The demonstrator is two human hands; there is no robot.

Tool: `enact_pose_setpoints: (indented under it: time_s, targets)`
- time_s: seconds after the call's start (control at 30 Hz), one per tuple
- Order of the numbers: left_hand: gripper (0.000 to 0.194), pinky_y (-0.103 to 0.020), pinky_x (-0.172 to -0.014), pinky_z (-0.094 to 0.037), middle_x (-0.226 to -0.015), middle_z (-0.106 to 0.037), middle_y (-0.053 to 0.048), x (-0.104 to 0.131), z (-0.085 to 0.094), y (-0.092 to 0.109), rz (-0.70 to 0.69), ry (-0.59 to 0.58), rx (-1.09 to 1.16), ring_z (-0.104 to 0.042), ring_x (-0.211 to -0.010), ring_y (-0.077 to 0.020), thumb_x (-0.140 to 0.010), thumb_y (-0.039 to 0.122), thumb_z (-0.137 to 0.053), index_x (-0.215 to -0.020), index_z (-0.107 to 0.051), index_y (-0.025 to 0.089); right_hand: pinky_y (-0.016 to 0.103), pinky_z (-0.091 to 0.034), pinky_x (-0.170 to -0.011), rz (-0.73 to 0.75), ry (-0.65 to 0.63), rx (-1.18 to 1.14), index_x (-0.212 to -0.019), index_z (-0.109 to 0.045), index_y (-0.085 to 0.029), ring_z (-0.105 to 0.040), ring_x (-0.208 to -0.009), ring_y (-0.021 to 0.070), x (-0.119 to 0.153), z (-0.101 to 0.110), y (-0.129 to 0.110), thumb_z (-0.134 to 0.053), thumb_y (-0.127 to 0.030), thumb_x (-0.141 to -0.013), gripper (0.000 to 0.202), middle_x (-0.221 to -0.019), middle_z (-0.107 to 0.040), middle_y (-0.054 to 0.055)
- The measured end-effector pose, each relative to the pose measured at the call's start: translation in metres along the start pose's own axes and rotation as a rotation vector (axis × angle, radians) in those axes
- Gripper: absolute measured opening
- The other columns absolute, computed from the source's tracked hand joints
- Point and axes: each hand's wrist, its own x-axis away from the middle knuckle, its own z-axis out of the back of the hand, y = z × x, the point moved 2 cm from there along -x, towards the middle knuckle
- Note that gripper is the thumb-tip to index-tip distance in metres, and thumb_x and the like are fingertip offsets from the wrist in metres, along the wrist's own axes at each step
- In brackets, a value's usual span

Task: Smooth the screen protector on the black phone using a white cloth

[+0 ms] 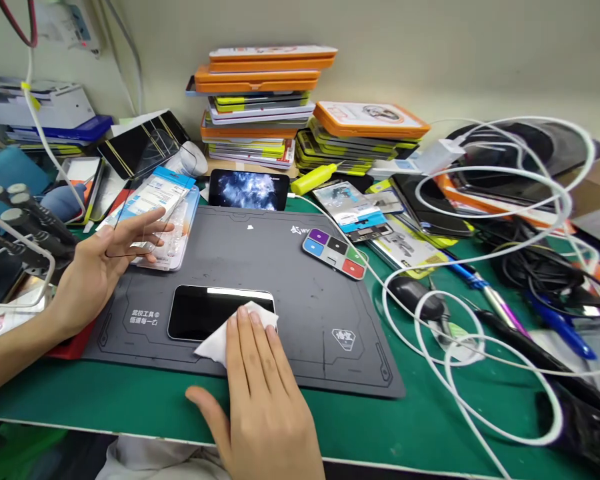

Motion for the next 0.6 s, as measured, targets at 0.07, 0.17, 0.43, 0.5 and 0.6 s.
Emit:
enact_pose_setpoints:
  time_s: [0.07, 0.17, 0.43, 0.5, 0.6]
  targets:
    - [0.059, -0.048, -0.102, -0.054, -0.148, -0.069, -0.004, 0.000, 0.000, 0.000, -0.001, -0.011, 0.002, -0.060, -0.133, -0.0330, -0.112, 0.058, -0.032, -0.155, -0.062, 0.032, 0.050, -0.057, -0.111, 0.014, -0.006, -0.016, -0.150, -0.056, 0.006, -0.064, -0.141, 0.0381, 0.003, 0.001, -0.003, -0.051, -0.057, -0.110, 0.075, -0.156, -0.059, 0.026]
    - [0.058, -0.046, -0.101, -0.054, -0.147, -0.070, -0.003, 0.000, 0.000, 0.000, -0.010, -0.006, 0.005, -0.058, -0.135, -0.0328, -0.112, 0.057, -0.032, -0.154, -0.063, 0.032, 0.052, -0.056, -0.115, 0.000, -0.024, -0.051, -0.151, -0.055, 0.007, -0.060, -0.145, 0.0386, -0.013, -0.004, -0.002, -0.051, -0.056, -0.111, 0.074, -0.157, -0.057, 0.026]
    - [0.060, -0.045, -0.101, -0.054, -0.149, -0.068, -0.004, 0.000, 0.000, -0.001, 0.000, 0.008, 0.012, -0.058, -0.134, -0.0325, -0.111, 0.059, -0.033, -0.155, -0.061, 0.030, 0.050, -0.056, -0.118, -0.068, -0.008, -0.077, -0.154, -0.052, 0.003, -0.058, -0.147, 0.0370, -0.017, -0.009, -0.015, -0.049, -0.059, -0.110, 0.076, -0.159, -0.056, 0.025]
    - [0.061, -0.045, -0.100, -0.054, -0.147, -0.069, -0.005, -0.001, -0.002, 0.000, 0.011, 0.024, 0.034, -0.060, -0.129, -0.0317, -0.110, 0.060, -0.034, -0.159, -0.056, 0.031, 0.050, -0.057, -0.117, -0.076, 0.010, -0.091, -0.153, -0.054, 0.002, -0.059, -0.146, 0.0376, -0.009, -0.006, -0.022, -0.052, -0.061, -0.109, 0.078, -0.158, -0.057, 0.025]
    - [0.065, -0.049, -0.097, -0.056, -0.144, -0.070, -0.007, -0.002, -0.003, 0.003, 0.010, 0.094, 0.079, -0.063, -0.121, -0.0318, -0.110, 0.060, -0.035, -0.167, -0.042, 0.031, 0.051, -0.056, -0.118, -0.077, -0.005, -0.117, -0.150, -0.057, 0.005, -0.058, -0.147, 0.0387, -0.016, -0.007, -0.027, -0.049, -0.062, -0.109, 0.079, -0.158, -0.056, 0.027]
